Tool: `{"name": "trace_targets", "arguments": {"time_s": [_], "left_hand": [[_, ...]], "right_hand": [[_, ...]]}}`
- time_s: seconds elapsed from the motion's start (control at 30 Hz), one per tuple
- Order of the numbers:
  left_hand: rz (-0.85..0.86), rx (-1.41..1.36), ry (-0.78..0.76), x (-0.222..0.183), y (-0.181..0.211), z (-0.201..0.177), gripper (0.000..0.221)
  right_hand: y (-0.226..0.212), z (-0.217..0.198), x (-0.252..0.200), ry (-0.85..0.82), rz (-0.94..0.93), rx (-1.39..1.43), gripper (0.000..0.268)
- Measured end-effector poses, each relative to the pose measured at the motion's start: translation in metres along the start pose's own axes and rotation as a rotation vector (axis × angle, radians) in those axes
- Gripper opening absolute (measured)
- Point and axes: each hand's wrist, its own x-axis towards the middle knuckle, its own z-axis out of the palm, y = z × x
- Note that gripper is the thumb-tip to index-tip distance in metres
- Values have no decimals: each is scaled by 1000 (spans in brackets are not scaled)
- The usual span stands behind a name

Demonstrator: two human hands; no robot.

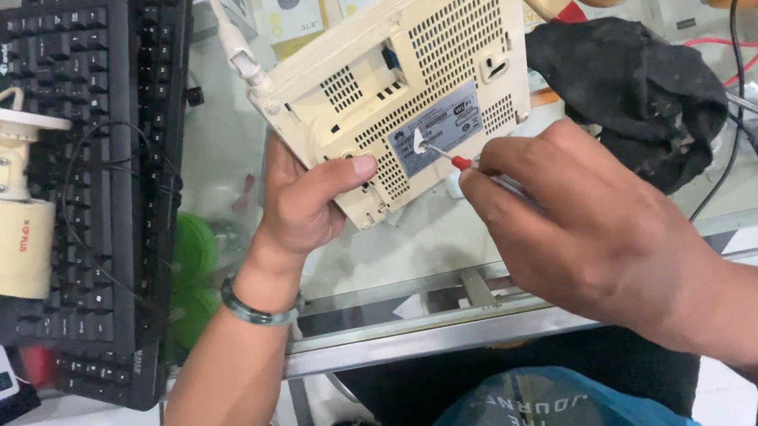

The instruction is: Cleaning the exterior of a router with spray and a cloth, brushing it, and then unscrewing the bottom panel.

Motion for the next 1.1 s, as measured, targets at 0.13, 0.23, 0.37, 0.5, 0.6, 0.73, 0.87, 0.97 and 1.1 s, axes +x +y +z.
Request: {"name": "trace_targets", "arguments": {"time_s": [0.13,0.23,0.37,0.5,0.6,0.73,0.87,0.97,1.1], "left_hand": [[9,-54,15,-2,-4,1,52],[-3,-61,9,-3,-2,4,49],[14,-43,16,-2,-2,4,47],[19,-51,-8,-2,-1,2,46],[-9,-83,25,-3,-2,1,46],[-15,-115,19,-2,-3,2,49],[-9,-135,26,-2,-4,1,55],[-29,-116,63,-2,-4,-4,46],[-24,-174,62,-3,-6,-7,51]], "right_hand": [[-2,-3,1,-4,50,-48,8],[-2,-4,2,-29,59,-15,13],[-1,1,2,-4,56,60,24],[5,3,-9,14,106,15,11],[6,6,-12,96,183,-22,26],[9,10,-11,193,78,16,18],[14,14,-18,-7,214,126,43],[18,8,-9,52,-50,166,35],[21,1,-11,18,-43,266,15]]}}
